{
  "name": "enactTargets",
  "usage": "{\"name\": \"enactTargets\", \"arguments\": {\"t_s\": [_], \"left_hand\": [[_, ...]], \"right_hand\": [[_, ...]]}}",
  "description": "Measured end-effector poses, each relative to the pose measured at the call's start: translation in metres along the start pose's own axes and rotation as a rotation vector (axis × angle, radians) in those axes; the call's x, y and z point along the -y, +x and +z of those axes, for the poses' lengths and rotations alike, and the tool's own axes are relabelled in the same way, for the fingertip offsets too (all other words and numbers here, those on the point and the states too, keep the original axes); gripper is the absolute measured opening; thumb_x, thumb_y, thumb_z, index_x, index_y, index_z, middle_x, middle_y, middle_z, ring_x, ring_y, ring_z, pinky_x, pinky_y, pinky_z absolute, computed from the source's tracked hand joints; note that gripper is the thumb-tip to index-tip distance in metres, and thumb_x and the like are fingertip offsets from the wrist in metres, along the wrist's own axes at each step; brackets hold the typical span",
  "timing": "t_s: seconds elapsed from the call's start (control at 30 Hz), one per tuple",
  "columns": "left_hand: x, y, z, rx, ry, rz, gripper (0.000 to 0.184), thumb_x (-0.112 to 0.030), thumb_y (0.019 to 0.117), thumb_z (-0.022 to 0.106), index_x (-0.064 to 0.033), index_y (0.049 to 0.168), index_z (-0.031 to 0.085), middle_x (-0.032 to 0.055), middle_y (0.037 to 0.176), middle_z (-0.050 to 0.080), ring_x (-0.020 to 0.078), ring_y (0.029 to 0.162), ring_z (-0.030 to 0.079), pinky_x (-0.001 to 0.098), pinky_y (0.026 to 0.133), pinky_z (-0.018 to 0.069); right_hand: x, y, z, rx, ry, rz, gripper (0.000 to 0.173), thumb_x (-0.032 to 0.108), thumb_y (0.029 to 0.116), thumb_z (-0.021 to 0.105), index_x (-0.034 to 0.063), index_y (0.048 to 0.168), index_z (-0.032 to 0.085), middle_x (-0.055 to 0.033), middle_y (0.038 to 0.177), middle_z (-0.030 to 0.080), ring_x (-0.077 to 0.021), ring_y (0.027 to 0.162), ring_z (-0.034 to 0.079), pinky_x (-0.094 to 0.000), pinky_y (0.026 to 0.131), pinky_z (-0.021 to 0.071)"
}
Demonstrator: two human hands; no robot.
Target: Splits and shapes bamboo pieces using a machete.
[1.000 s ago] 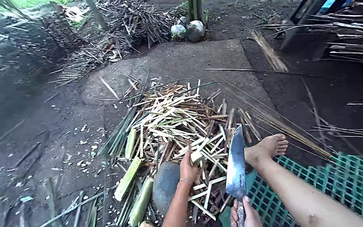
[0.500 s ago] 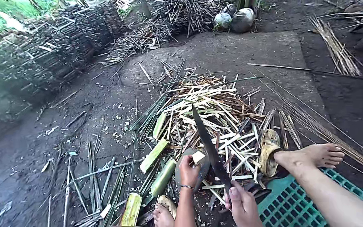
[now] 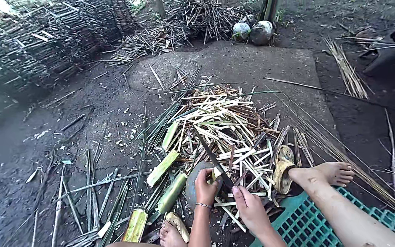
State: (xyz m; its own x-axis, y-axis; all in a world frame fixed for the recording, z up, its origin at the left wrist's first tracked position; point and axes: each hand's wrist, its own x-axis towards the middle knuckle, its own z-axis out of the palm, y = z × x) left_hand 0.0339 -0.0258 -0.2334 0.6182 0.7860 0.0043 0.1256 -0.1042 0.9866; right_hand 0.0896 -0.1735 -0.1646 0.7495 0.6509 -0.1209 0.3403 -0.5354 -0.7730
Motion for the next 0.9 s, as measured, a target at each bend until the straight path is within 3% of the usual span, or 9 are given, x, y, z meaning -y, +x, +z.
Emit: {"name": "enactTargets", "arguments": {"t_s": [0.13,0.2,0.3,0.37,0.47,0.6,0.73,0.83,0.9], "left_hand": [[-0.021,0.012,-0.042,-0.051,-0.345,0.121,0.111,-0.041,0.0757,0.082,0.0113,0.152,0.021,0.0200,0.140,0.053,0.0167,0.125,0.056,0.0326,0.104,0.0501],[-0.041,0.014,-0.064,-0.226,-0.384,0.047,0.106,-0.037,0.0824,0.072,0.0043,0.157,0.010,0.0214,0.149,0.044,0.0186,0.130,0.052,0.0355,0.103,0.0488],[-0.065,0.015,-0.081,-0.571,-0.494,-0.073,0.061,-0.011,0.0985,0.049,-0.0001,0.154,0.026,0.0187,0.140,0.049,0.0223,0.122,0.055,0.0396,0.101,0.0488],[-0.072,0.014,-0.084,-0.663,-0.569,-0.114,0.051,-0.009,0.1034,0.044,-0.0009,0.151,0.030,0.0181,0.140,0.049,0.0224,0.122,0.055,0.0384,0.099,0.0488],[-0.070,0.010,-0.078,-0.643,-0.582,-0.178,0.051,-0.007,0.1037,0.047,-0.0019,0.152,0.031,0.0194,0.143,0.046,0.0230,0.123,0.052,0.0390,0.100,0.0463],[-0.066,0.007,-0.070,-0.582,-0.538,-0.259,0.057,-0.007,0.1028,0.051,-0.0038,0.156,0.029,0.0212,0.150,0.042,0.0274,0.128,0.049,0.0449,0.102,0.0433],[-0.058,0.010,-0.065,-0.628,-0.555,-0.277,0.056,-0.010,0.1032,0.048,-0.0026,0.155,0.029,0.0211,0.156,0.036,0.0292,0.137,0.043,0.0474,0.107,0.0406],[-0.066,0.015,-0.063,-0.647,-0.609,-0.299,0.053,-0.010,0.1039,0.048,-0.0035,0.155,0.032,0.0189,0.157,0.034,0.0291,0.139,0.040,0.0477,0.108,0.0392],[-0.069,0.015,-0.062,-0.628,-0.567,-0.281,0.055,-0.008,0.1031,0.047,-0.0040,0.155,0.030,0.0192,0.157,0.034,0.0283,0.139,0.039,0.0466,0.108,0.0389]], "right_hand": [[0.036,-0.025,-0.044,-0.188,0.265,-0.196,0.060,0.050,0.1096,0.033,0.0004,0.098,0.064,0.0046,0.062,0.056,-0.0027,0.050,0.054,-0.0265,0.048,0.0522],[0.061,-0.038,-0.072,-0.284,0.456,-0.296,0.057,0.062,0.1039,0.033,0.0128,0.104,0.060,0.0149,0.067,0.059,0.0056,0.055,0.057,-0.0181,0.050,0.0533],[0.069,-0.038,-0.079,-0.325,0.464,-0.334,0.054,0.067,0.1017,0.032,0.0203,0.102,0.059,0.0170,0.068,0.058,0.0055,0.056,0.057,-0.0179,0.050,0.0525],[0.041,-0.028,-0.042,-0.244,0.217,-0.186,0.064,0.055,0.1086,0.032,-0.0005,0.099,0.063,0.0006,0.062,0.055,-0.0085,0.051,0.055,-0.0315,0.048,0.0521],[0.000,0.002,0.017,0.096,-0.001,0.182,0.057,0.039,0.1107,0.035,-0.0075,0.105,0.067,-0.0221,0.079,0.066,-0.0370,0.075,0.068,-0.0585,0.074,0.0538],[0.006,0.010,-0.008,0.138,0.202,0.233,0.056,0.040,0.1120,0.030,-0.0028,0.107,0.065,-0.0091,0.071,0.058,-0.0205,0.056,0.059,-0.0420,0.060,0.0546],[0.040,-0.014,-0.055,-0.376,0.493,-0.358,0.054,0.059,0.1069,0.033,0.0142,0.094,0.061,0.0128,0.063,0.055,0.0041,0.051,0.054,-0.0185,0.047,0.0514],[0.051,-0.007,-0.058,-0.551,0.523,-0.542,0.054,0.066,0.1035,0.029,0.0219,0.099,0.062,0.0140,0.067,0.057,0.0040,0.056,0.057,-0.0187,0.051,0.0530],[0.019,-0.011,-0.018,-0.471,0.312,-0.358,0.062,0.056,0.1086,0.031,0.0033,0.099,0.063,0.0012,0.063,0.056,-0.0067,0.053,0.058,-0.0284,0.051,0.0540]]}}
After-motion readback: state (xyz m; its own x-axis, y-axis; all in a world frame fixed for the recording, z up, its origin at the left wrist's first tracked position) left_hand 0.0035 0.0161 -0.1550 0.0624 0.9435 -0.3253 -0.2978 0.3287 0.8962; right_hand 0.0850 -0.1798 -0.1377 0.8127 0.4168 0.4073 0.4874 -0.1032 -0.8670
